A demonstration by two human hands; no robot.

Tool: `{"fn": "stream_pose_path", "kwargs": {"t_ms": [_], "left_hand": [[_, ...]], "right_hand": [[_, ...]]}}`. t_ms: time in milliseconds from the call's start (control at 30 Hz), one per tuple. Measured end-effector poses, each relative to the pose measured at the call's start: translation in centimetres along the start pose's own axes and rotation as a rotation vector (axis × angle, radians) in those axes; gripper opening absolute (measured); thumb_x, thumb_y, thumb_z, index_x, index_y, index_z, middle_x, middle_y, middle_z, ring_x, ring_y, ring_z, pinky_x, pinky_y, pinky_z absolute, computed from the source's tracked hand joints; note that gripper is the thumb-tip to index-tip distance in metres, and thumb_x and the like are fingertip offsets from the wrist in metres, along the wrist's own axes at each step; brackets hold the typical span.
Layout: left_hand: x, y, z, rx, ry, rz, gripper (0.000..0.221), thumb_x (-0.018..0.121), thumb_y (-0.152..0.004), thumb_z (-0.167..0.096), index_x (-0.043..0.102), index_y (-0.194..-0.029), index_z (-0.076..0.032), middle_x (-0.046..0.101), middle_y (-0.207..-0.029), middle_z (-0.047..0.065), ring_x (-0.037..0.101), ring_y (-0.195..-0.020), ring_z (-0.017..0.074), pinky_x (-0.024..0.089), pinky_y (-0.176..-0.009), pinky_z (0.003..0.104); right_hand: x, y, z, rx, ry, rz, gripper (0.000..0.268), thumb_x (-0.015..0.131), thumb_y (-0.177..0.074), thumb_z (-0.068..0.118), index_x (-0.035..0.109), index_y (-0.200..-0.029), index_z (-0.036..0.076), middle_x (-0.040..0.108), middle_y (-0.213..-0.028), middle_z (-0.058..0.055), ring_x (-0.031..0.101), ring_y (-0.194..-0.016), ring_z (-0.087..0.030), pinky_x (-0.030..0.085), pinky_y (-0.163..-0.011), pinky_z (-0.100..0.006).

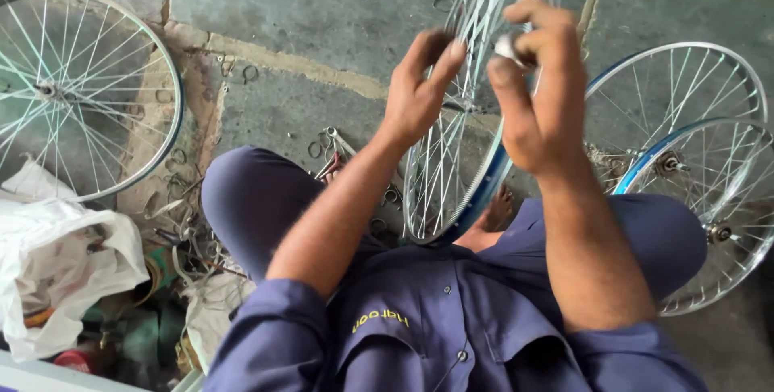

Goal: The person works on a bicycle wheel by manually threading and tightening spokes through the rim. They hold the rim between their legs and use their hands to insert spokes and screw on small components.

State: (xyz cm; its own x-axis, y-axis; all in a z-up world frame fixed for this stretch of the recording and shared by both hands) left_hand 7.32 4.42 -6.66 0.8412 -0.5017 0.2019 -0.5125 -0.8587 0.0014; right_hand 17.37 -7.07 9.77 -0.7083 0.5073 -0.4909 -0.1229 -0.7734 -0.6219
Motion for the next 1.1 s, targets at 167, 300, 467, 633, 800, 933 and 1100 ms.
{"fn": "stream_pose_path", "kwargs": {"t_ms": [167,300,467,633,800,933,1100], "left_hand": [[-1.4,3.7,12.4,-0.471,-0.239,0.09,0.104,0.072,-0.082,-0.067,0.043,-0.152,0.004,0.054,-0.149,0.027,0.051,-0.141,0.0361,0.04,-0.116,0.044],[-2.2,5.3,16.5,-0.654,-0.172,0.31,0.121,0.082,-0.072,-0.059,0.025,-0.158,0.004,0.04,-0.159,0.027,0.042,-0.147,0.037,0.036,-0.119,0.046],[-1.9,5.2,16.9,-0.558,-0.483,0.42,0.132,0.091,-0.066,-0.052,0.017,-0.16,0.006,0.033,-0.162,0.031,0.035,-0.151,0.0398,0.031,-0.123,0.045],[-1.5,5.7,15.7,-0.625,-0.434,0.43,0.131,0.088,-0.068,-0.053,0.015,-0.16,0.004,0.028,-0.163,0.03,0.034,-0.15,0.0406,0.032,-0.121,0.047],[-1.2,5.9,14.9,-0.562,-0.278,0.344,0.129,0.088,-0.07,-0.05,0.015,-0.16,0.006,0.03,-0.159,0.034,0.043,-0.143,0.044,0.043,-0.114,0.049],[-0.9,6.3,13.6,-0.642,-0.26,0.349,0.12,0.081,-0.072,-0.055,0.022,-0.155,0.009,0.062,-0.137,0.034,0.072,-0.115,0.0387,0.061,-0.092,0.046],[-3.2,4.2,13.2,-0.752,-0.383,0.466,0.093,0.071,-0.085,-0.064,0.047,-0.153,-0.007,0.056,-0.139,0.014,0.072,-0.103,0.0255,0.058,-0.083,0.037]], "right_hand": [[-0.7,-0.6,-3.9,0.077,0.086,0.029,0.026,0.063,-0.116,0.022,0.051,-0.111,-0.001,0.062,-0.133,-0.014,0.058,-0.103,-0.02,0.051,-0.09,-0.03],[-2.0,-0.6,-6.1,0.12,0.05,0.003,0.031,0.069,-0.117,0.024,0.05,-0.11,0.0,0.067,-0.125,-0.011,0.052,-0.086,-0.013,0.046,-0.079,-0.026],[-2.0,-0.9,-6.6,0.149,0.032,0.005,0.031,0.07,-0.119,0.022,0.051,-0.109,0.0,0.067,-0.118,-0.009,0.047,-0.079,-0.01,0.039,-0.07,-0.026],[-1.5,-1.5,-6.4,0.158,-0.01,0.036,0.029,0.07,-0.12,0.02,0.053,-0.109,0.0,0.064,-0.113,-0.007,0.046,-0.079,-0.01,0.038,-0.07,-0.026],[-1.6,-1.6,-8.0,0.061,-0.116,-0.273,0.022,0.069,-0.118,0.022,0.056,-0.118,0.003,0.059,-0.095,-0.005,0.054,-0.084,-0.015,0.043,-0.074,-0.029],[-1.3,3.3,-16.0,0.379,-0.545,-0.608,0.031,0.068,-0.108,0.034,0.054,-0.117,0.008,0.064,-0.09,-0.005,0.059,-0.075,-0.015,0.046,-0.067,-0.028],[7.3,14.3,-26.1,0.971,-0.685,-0.41,0.022,0.078,-0.099,0.018,0.06,-0.11,0.01,0.067,-0.092,0.002,0.068,-0.088,-0.013,0.058,-0.082,-0.029]]}}
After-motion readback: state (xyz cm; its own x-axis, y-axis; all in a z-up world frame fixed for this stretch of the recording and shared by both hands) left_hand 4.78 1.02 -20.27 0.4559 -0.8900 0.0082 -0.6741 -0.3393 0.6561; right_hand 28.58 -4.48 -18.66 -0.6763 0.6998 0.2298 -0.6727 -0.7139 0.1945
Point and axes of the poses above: each hand's wrist, its own y-axis away from the middle knuckle, its own x-axis out of the palm, z = x × y, the point moved 5 cm from there along -y, towards the middle knuckle
